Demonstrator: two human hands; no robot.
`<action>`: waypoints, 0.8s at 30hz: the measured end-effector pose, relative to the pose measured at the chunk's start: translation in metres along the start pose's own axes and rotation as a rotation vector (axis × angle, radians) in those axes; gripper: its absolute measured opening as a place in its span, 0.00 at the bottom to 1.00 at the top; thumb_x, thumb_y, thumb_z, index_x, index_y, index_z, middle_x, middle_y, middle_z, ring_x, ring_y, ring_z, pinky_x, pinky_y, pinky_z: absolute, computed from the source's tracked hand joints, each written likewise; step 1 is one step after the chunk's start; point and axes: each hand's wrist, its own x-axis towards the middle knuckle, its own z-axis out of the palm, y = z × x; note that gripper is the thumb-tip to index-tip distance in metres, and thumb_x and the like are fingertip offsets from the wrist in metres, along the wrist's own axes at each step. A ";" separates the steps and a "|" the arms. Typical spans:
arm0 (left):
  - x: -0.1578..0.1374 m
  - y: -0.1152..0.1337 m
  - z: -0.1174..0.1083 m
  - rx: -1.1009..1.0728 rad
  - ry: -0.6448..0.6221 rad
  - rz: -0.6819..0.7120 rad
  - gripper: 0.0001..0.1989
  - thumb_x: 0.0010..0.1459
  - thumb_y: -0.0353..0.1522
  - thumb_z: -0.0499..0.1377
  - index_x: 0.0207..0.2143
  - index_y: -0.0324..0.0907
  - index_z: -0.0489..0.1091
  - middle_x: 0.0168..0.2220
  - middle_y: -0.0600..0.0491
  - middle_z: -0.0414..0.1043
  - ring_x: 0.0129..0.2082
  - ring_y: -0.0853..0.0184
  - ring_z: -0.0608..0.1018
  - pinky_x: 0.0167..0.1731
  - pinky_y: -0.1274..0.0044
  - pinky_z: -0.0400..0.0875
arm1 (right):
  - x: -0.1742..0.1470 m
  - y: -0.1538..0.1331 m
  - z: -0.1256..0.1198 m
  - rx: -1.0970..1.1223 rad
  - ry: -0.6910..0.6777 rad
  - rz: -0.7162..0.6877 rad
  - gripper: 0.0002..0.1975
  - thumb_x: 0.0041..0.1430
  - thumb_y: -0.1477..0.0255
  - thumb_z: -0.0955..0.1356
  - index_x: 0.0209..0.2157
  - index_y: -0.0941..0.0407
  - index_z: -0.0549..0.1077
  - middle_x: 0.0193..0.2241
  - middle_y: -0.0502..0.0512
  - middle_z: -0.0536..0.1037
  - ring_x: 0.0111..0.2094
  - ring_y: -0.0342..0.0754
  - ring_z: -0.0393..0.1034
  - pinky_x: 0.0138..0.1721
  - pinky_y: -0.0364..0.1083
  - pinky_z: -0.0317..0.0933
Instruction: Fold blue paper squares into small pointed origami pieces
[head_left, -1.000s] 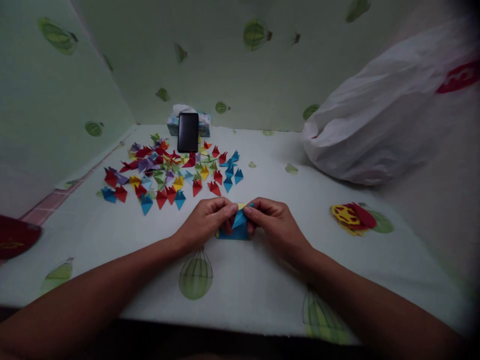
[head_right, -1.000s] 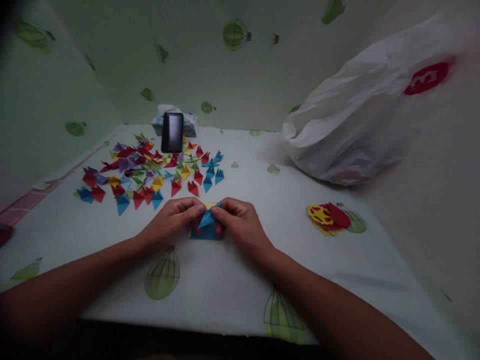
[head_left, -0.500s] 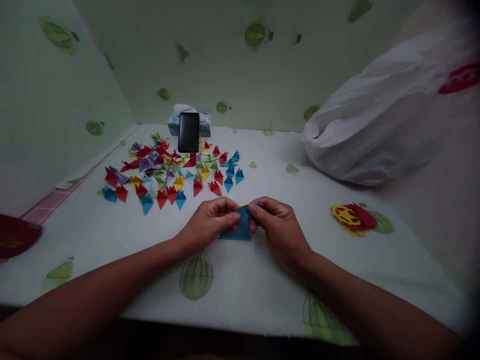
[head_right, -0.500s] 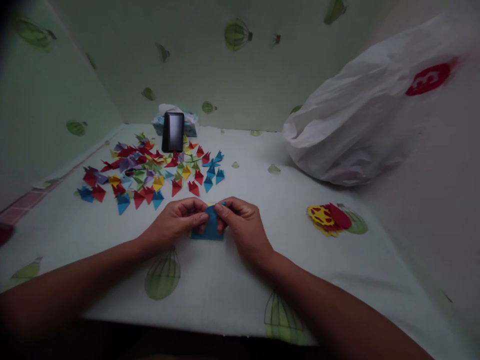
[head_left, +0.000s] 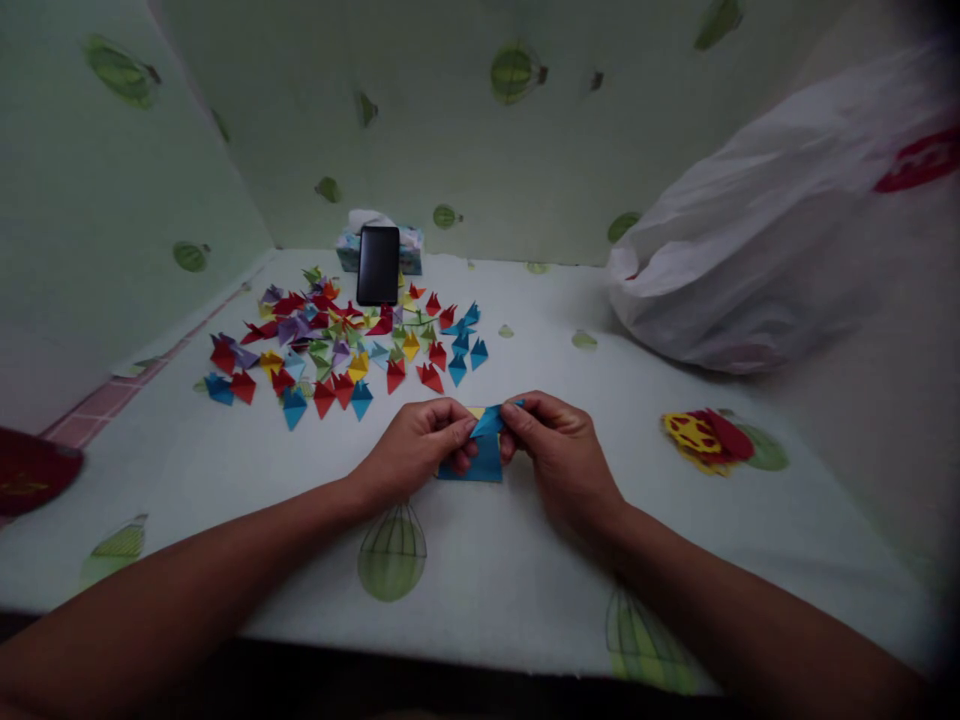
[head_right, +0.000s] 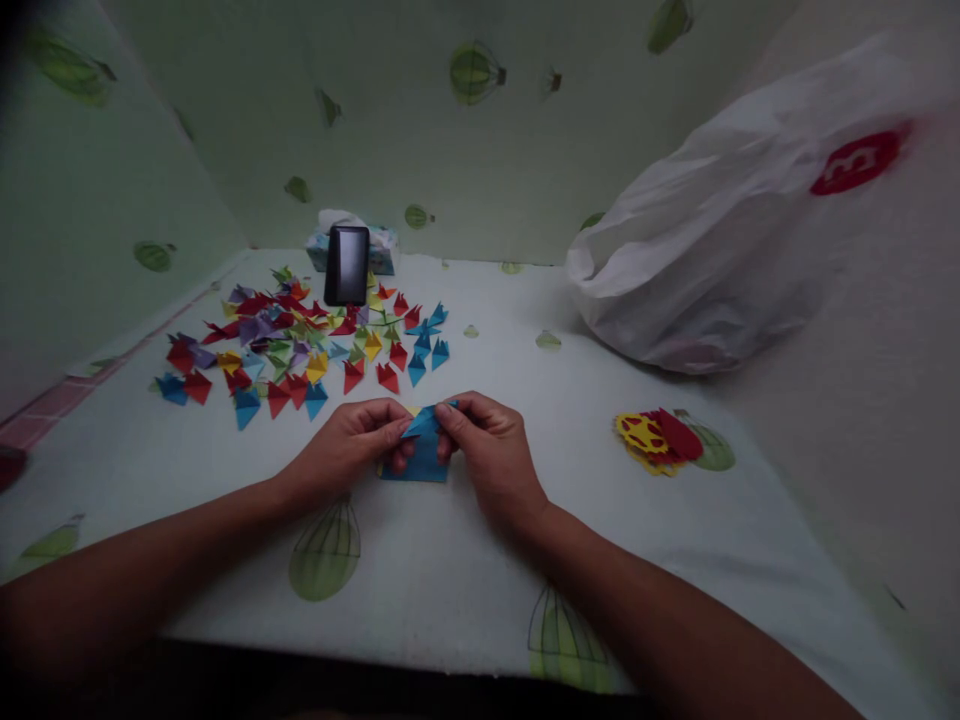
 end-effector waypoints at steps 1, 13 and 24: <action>0.000 0.000 0.000 0.018 0.002 0.012 0.13 0.57 0.39 0.62 0.28 0.38 0.68 0.24 0.57 0.70 0.21 0.74 0.72 0.24 0.81 0.65 | 0.001 0.000 0.000 0.007 0.005 0.003 0.09 0.57 0.67 0.72 0.26 0.56 0.75 0.17 0.47 0.73 0.21 0.43 0.66 0.29 0.45 0.61; -0.003 0.002 0.001 0.107 0.001 0.079 0.15 0.57 0.42 0.62 0.27 0.39 0.68 0.24 0.57 0.69 0.22 0.74 0.71 0.24 0.80 0.63 | -0.004 -0.004 0.001 -0.169 -0.003 -0.093 0.08 0.58 0.68 0.72 0.26 0.55 0.76 0.18 0.47 0.74 0.22 0.44 0.67 0.30 0.46 0.62; 0.000 -0.004 0.001 0.005 0.035 0.062 0.13 0.55 0.39 0.65 0.32 0.40 0.67 0.23 0.59 0.69 0.21 0.74 0.72 0.23 0.81 0.64 | -0.001 0.002 0.002 0.022 -0.020 0.021 0.08 0.56 0.67 0.73 0.26 0.56 0.76 0.17 0.47 0.73 0.21 0.43 0.66 0.28 0.45 0.62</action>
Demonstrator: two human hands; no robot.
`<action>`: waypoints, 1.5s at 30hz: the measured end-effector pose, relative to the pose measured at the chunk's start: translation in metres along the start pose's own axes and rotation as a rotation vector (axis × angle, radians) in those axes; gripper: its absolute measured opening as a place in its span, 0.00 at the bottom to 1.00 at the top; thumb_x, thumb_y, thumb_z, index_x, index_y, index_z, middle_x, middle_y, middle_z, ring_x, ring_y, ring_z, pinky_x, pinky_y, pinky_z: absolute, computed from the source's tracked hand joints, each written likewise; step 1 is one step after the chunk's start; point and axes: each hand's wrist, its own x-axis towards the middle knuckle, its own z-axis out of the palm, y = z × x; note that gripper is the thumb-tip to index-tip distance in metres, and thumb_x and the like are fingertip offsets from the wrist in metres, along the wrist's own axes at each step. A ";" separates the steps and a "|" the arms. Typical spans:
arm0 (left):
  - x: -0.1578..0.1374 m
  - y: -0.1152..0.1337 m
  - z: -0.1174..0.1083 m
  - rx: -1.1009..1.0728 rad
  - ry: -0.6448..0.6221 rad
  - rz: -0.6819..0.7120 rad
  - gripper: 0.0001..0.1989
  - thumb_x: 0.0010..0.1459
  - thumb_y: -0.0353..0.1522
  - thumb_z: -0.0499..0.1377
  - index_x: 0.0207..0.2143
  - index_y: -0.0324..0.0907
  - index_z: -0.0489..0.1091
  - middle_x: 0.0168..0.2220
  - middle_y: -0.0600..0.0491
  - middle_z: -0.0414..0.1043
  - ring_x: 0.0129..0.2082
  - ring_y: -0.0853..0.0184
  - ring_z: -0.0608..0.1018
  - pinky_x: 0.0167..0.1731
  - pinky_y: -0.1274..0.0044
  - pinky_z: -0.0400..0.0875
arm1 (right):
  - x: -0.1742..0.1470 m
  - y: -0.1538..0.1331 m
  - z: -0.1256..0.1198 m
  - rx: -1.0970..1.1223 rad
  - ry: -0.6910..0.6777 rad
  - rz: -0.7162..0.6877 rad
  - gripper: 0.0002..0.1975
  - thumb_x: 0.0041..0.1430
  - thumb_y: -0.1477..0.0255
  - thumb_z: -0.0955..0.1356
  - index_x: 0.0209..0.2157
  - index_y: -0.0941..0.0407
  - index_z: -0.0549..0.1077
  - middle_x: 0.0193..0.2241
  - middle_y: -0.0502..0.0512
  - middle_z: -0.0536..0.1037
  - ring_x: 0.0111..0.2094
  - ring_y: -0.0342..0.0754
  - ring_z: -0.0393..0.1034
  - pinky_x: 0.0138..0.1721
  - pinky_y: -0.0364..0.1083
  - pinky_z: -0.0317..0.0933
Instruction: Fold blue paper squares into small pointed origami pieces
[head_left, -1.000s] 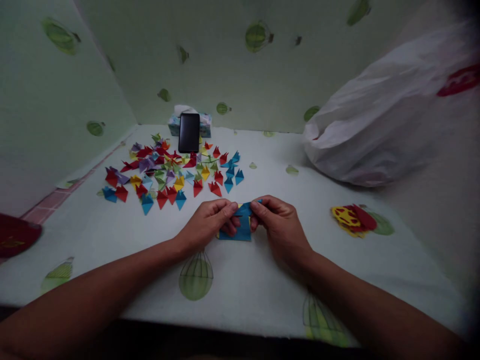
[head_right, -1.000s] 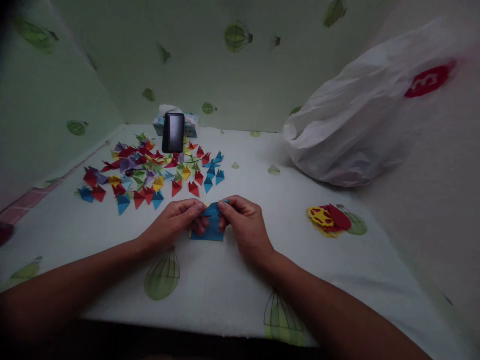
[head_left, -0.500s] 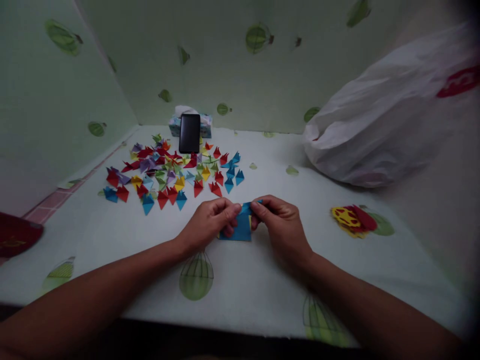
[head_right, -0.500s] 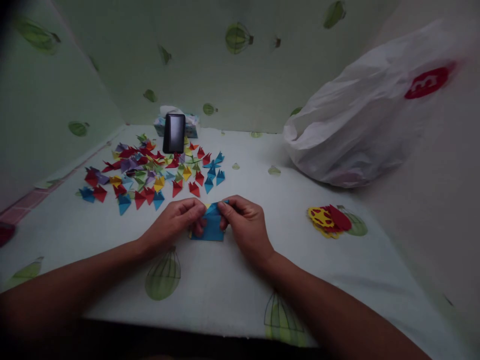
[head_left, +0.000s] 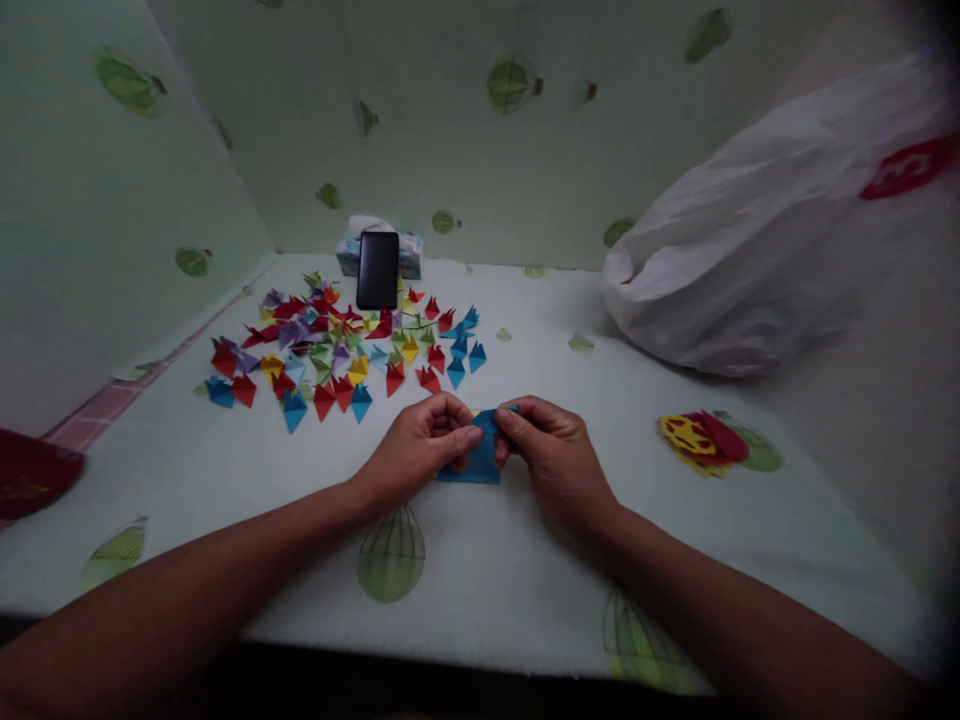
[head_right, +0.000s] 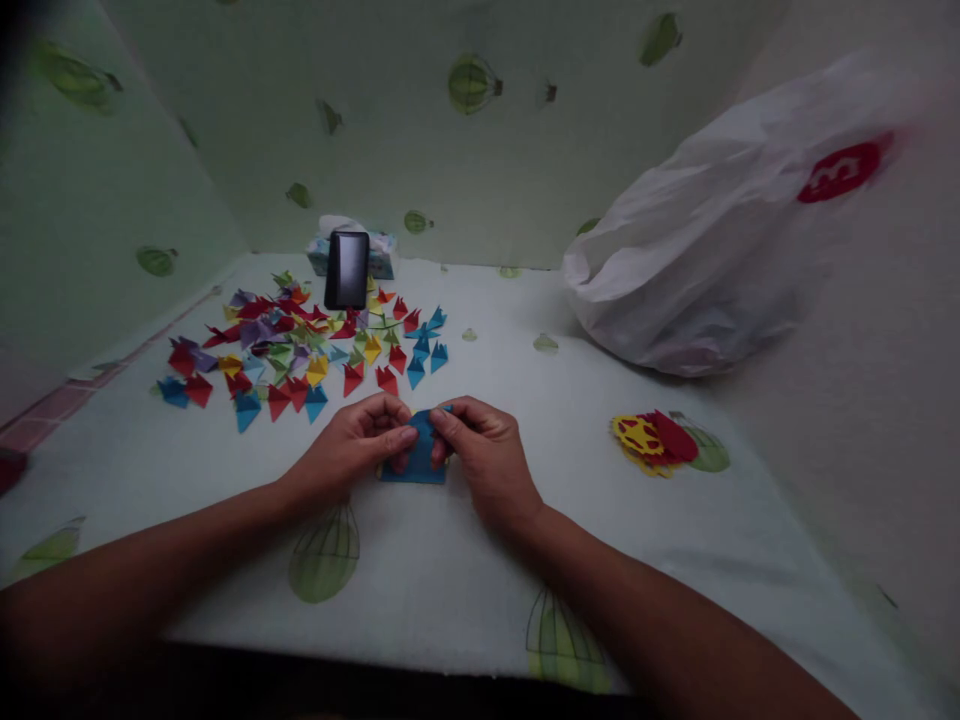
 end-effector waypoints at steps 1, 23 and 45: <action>0.000 0.000 0.000 -0.005 -0.011 -0.003 0.13 0.55 0.39 0.64 0.34 0.40 0.67 0.24 0.59 0.70 0.22 0.73 0.72 0.24 0.80 0.65 | 0.000 0.000 0.000 -0.019 0.005 -0.001 0.08 0.56 0.67 0.73 0.26 0.56 0.77 0.17 0.47 0.73 0.21 0.43 0.66 0.28 0.45 0.61; 0.000 0.007 -0.006 0.138 -0.005 0.084 0.12 0.58 0.38 0.61 0.30 0.38 0.70 0.25 0.57 0.69 0.23 0.73 0.72 0.25 0.80 0.65 | 0.003 -0.005 -0.006 -0.062 -0.119 0.005 0.14 0.59 0.63 0.72 0.25 0.58 0.76 0.22 0.51 0.77 0.18 0.41 0.69 0.23 0.42 0.63; -0.003 0.002 -0.004 0.245 0.248 0.289 0.07 0.58 0.33 0.64 0.30 0.39 0.73 0.28 0.55 0.70 0.29 0.69 0.72 0.31 0.77 0.67 | 0.002 -0.007 -0.001 -0.045 -0.183 0.039 0.16 0.59 0.57 0.71 0.31 0.57 0.72 0.23 0.46 0.72 0.18 0.39 0.66 0.21 0.40 0.61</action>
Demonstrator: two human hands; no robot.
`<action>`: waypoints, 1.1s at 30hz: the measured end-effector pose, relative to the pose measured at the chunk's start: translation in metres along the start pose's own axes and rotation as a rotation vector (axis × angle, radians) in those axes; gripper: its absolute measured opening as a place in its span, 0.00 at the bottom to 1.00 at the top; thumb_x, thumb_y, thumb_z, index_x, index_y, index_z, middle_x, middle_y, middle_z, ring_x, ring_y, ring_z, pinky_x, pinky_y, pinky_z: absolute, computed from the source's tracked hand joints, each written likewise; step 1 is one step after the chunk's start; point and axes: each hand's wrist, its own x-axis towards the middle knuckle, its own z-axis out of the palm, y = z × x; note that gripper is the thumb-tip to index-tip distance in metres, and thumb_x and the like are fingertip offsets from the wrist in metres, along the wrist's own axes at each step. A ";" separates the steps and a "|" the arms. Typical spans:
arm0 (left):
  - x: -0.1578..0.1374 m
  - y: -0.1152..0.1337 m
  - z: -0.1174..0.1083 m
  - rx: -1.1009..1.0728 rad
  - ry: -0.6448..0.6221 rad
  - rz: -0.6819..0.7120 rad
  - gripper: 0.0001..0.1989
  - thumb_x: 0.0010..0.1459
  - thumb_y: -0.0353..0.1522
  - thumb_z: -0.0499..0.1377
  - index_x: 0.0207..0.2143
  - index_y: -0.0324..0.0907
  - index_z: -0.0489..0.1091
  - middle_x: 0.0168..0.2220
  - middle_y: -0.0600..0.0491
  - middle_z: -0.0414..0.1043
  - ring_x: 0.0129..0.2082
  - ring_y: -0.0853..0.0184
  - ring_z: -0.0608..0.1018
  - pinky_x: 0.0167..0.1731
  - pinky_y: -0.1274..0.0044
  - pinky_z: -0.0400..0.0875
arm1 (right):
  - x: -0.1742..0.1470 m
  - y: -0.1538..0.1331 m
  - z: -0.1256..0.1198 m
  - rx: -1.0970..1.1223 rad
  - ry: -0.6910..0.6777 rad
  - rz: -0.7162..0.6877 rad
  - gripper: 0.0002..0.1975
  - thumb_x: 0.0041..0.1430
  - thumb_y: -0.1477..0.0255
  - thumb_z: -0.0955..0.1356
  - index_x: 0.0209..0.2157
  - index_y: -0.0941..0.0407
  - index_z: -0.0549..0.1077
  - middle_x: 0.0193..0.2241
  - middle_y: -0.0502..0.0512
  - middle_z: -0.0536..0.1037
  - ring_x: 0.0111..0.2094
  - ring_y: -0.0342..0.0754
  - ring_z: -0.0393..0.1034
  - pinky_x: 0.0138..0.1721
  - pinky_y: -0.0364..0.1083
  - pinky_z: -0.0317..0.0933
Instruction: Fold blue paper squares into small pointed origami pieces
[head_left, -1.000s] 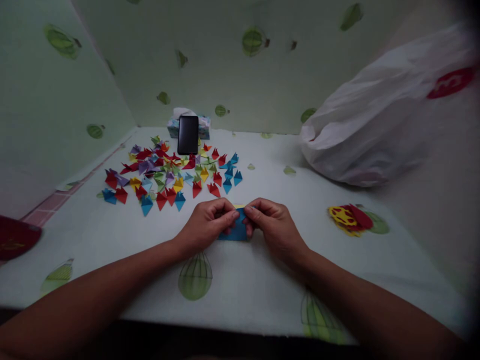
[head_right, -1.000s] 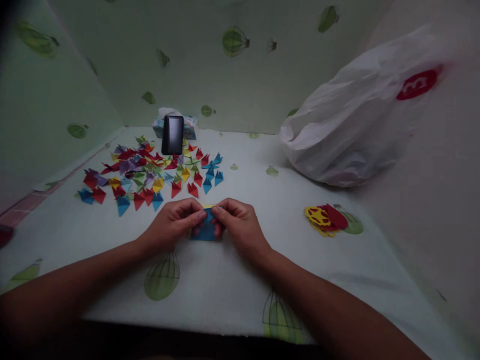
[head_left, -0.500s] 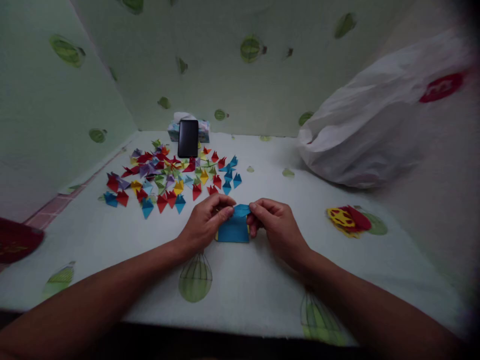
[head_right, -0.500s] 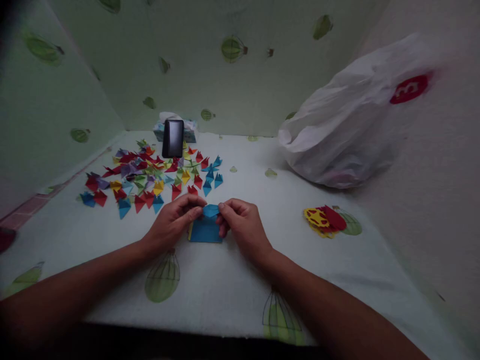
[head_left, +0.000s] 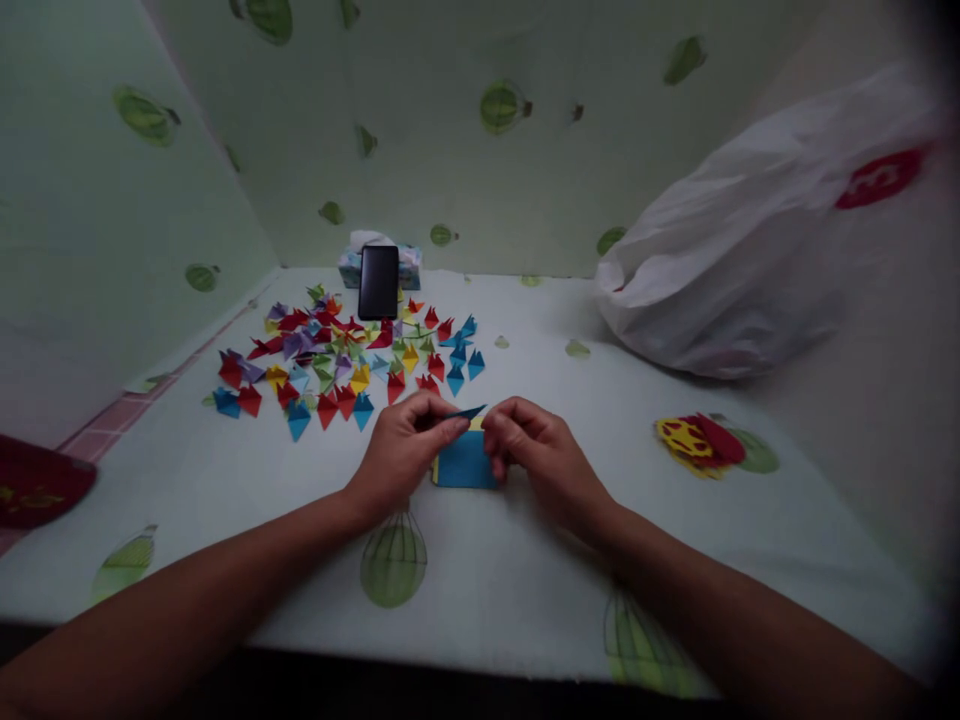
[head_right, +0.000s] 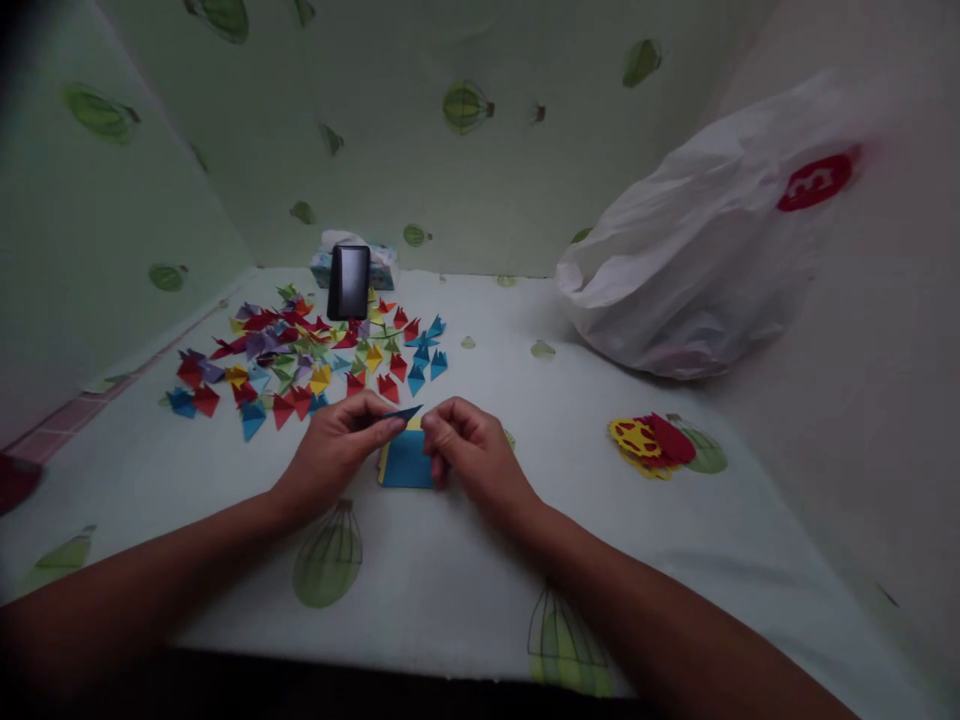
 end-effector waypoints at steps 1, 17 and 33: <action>-0.001 0.000 0.001 -0.126 -0.046 -0.129 0.08 0.57 0.35 0.65 0.30 0.39 0.73 0.27 0.55 0.71 0.28 0.70 0.72 0.30 0.77 0.67 | 0.001 0.000 0.000 -0.022 -0.018 0.002 0.15 0.57 0.59 0.72 0.31 0.57 0.71 0.23 0.46 0.73 0.19 0.39 0.65 0.21 0.41 0.61; -0.001 -0.001 0.006 -0.321 -0.156 -0.307 0.10 0.53 0.35 0.67 0.31 0.38 0.71 0.27 0.56 0.74 0.28 0.72 0.75 0.32 0.79 0.69 | 0.002 0.001 -0.002 -0.154 0.014 0.022 0.11 0.55 0.65 0.71 0.28 0.56 0.67 0.21 0.45 0.70 0.19 0.40 0.64 0.21 0.42 0.59; -0.001 -0.003 0.007 -0.361 -0.110 -0.191 0.11 0.53 0.31 0.67 0.35 0.41 0.67 0.28 0.59 0.70 0.28 0.74 0.75 0.32 0.80 0.70 | 0.000 0.003 0.002 -0.079 0.030 -0.105 0.08 0.56 0.70 0.72 0.35 0.54 0.69 0.25 0.44 0.70 0.22 0.39 0.66 0.23 0.41 0.63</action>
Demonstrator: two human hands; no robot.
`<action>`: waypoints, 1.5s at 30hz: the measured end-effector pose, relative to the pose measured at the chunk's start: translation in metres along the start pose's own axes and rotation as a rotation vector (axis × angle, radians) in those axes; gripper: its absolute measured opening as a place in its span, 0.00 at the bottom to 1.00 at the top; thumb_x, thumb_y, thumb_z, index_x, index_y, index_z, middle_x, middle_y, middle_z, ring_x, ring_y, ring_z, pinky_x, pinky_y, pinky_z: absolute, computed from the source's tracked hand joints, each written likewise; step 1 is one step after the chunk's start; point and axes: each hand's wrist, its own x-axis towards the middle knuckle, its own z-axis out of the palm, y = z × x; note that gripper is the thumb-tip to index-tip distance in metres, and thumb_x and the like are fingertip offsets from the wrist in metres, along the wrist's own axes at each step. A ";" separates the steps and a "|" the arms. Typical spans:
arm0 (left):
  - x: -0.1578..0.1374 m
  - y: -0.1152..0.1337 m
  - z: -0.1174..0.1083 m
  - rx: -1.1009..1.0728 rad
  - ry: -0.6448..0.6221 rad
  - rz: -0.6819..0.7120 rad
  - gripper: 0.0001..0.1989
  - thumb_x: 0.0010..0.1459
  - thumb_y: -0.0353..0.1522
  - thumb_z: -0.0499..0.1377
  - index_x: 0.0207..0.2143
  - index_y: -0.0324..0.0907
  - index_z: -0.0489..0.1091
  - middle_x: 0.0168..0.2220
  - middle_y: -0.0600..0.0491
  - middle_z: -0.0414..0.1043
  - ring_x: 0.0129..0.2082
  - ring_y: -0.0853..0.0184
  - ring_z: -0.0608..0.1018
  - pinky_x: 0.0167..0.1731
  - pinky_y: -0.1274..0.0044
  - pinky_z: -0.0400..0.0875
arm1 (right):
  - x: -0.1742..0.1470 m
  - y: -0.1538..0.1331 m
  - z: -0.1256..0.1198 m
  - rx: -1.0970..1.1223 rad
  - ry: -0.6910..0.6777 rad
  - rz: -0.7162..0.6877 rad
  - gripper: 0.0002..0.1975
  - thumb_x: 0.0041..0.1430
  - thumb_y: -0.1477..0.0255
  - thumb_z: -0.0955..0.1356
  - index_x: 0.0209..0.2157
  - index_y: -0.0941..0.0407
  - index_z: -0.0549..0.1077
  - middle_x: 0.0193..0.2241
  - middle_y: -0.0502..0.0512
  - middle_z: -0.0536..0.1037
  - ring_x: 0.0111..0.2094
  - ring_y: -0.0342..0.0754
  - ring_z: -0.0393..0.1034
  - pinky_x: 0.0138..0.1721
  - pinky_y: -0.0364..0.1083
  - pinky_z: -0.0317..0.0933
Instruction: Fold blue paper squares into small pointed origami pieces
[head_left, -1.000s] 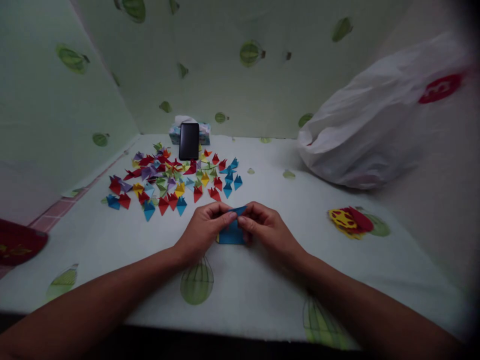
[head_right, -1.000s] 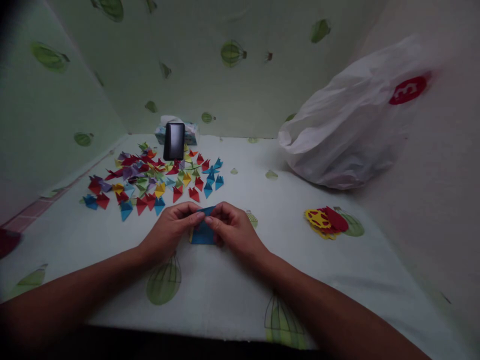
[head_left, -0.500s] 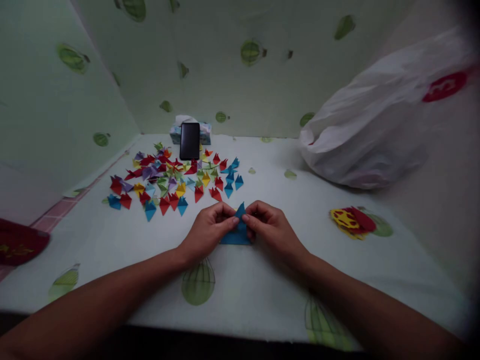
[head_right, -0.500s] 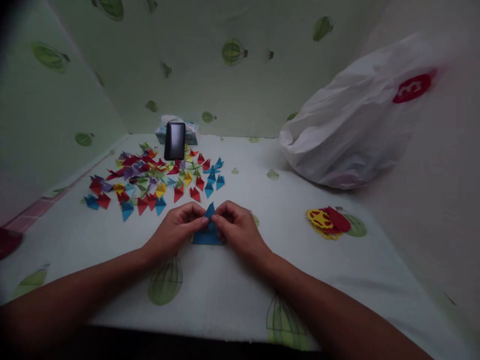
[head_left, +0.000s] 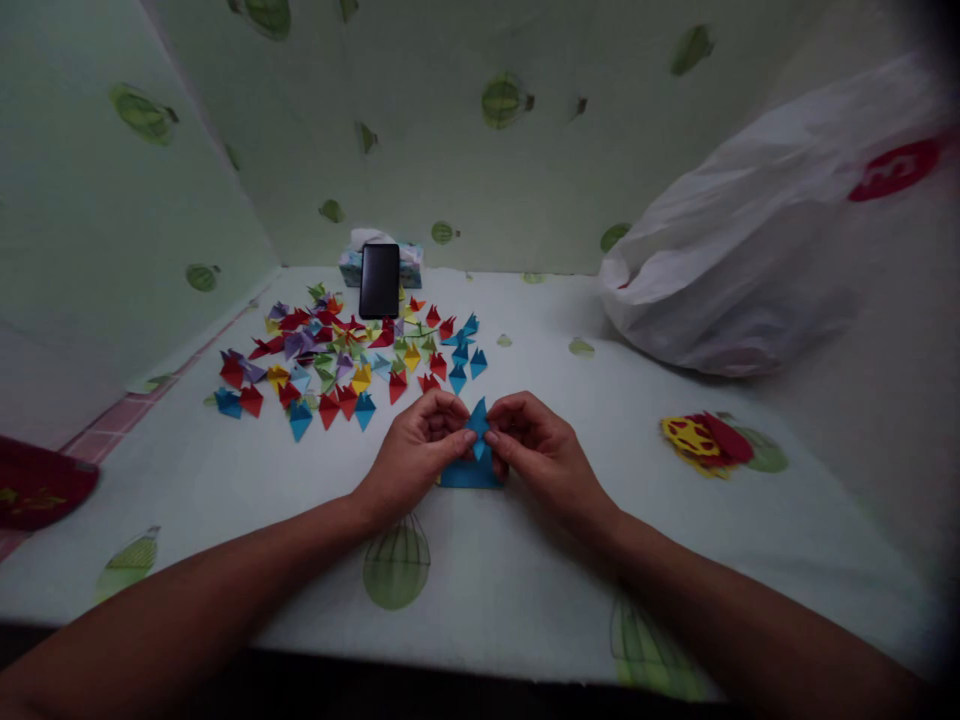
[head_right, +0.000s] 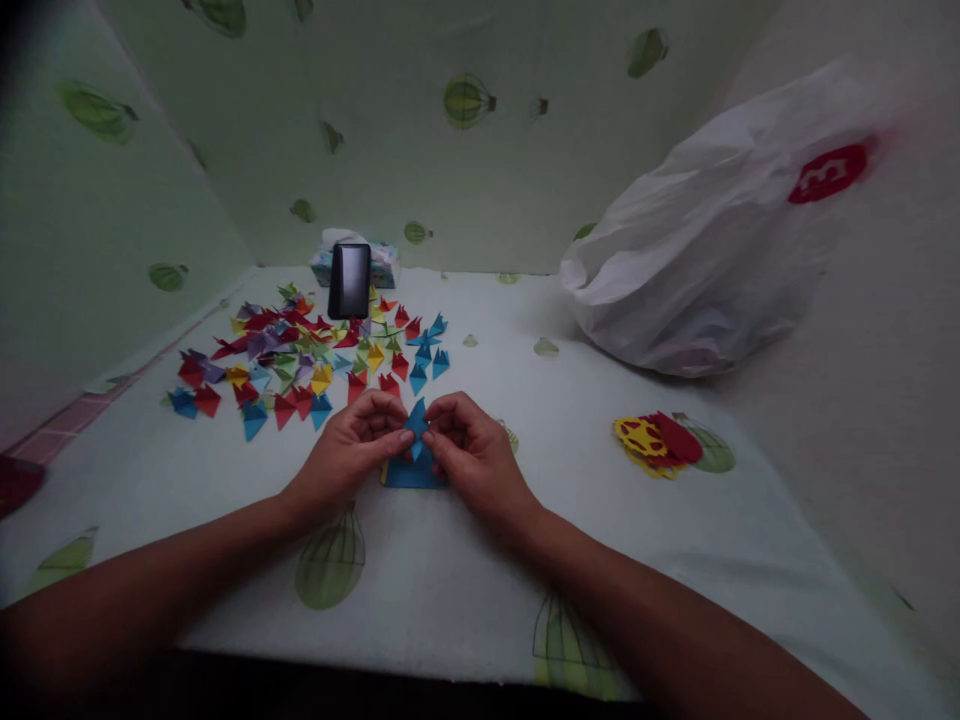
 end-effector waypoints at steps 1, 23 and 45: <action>0.000 0.000 0.000 0.000 -0.005 0.004 0.11 0.53 0.32 0.67 0.35 0.41 0.67 0.28 0.59 0.70 0.28 0.74 0.75 0.32 0.80 0.70 | 0.000 0.000 0.000 -0.012 -0.010 0.000 0.07 0.57 0.70 0.71 0.34 0.54 0.70 0.24 0.44 0.70 0.21 0.39 0.66 0.23 0.41 0.63; 0.000 0.003 0.000 -0.011 0.038 -0.041 0.14 0.53 0.33 0.67 0.40 0.40 0.68 0.30 0.57 0.74 0.29 0.71 0.78 0.33 0.78 0.71 | -0.001 0.002 -0.001 0.059 0.019 0.040 0.08 0.59 0.68 0.70 0.38 0.56 0.71 0.21 0.45 0.72 0.21 0.41 0.68 0.25 0.44 0.65; -0.004 0.001 -0.001 0.167 -0.068 0.078 0.10 0.59 0.33 0.63 0.41 0.41 0.68 0.34 0.54 0.72 0.35 0.70 0.75 0.36 0.78 0.70 | -0.002 0.002 0.000 -0.119 -0.025 -0.023 0.09 0.58 0.69 0.71 0.36 0.53 0.67 0.23 0.43 0.66 0.22 0.41 0.63 0.22 0.42 0.57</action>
